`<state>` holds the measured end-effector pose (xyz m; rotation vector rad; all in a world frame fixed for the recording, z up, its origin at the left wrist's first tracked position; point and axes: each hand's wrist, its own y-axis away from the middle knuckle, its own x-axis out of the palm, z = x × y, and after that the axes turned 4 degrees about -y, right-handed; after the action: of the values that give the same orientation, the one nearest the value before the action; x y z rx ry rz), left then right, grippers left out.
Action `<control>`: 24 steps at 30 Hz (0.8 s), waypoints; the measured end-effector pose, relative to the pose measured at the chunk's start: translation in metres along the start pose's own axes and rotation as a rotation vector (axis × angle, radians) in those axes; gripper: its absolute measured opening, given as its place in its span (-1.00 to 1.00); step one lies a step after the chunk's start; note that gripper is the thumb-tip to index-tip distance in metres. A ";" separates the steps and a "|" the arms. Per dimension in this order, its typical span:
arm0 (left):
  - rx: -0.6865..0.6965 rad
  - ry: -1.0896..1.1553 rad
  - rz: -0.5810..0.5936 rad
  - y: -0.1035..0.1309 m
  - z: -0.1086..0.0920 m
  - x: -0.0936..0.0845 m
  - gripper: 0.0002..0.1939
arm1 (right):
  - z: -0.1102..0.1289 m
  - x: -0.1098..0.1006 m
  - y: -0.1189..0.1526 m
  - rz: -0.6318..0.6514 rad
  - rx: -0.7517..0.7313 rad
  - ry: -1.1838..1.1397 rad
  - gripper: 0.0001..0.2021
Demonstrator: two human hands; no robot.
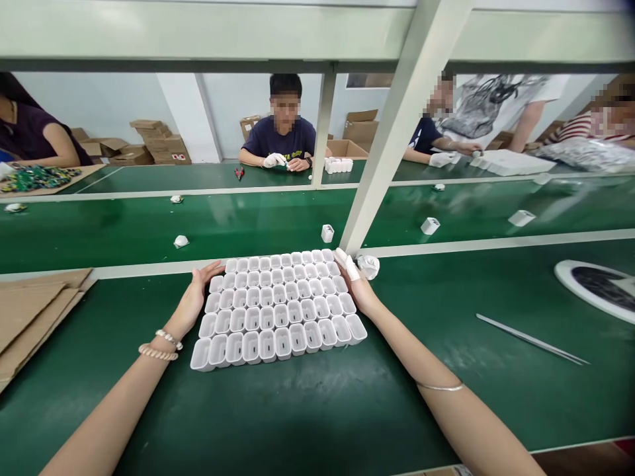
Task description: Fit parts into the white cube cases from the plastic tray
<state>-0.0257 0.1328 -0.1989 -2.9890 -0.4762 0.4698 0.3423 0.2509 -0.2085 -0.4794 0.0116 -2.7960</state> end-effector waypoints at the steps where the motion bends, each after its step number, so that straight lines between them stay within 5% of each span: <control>1: 0.002 0.002 0.006 0.000 0.000 0.000 -0.13 | -0.001 -0.001 0.000 0.001 -0.007 0.009 -0.24; 24: 0.033 -0.075 0.038 0.001 0.005 -0.006 -0.24 | 0.000 -0.003 0.001 0.002 0.018 0.051 -0.33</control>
<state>-0.0326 0.1305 -0.2022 -2.9625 -0.4138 0.5886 0.3452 0.2505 -0.2098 -0.4034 -0.0018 -2.8032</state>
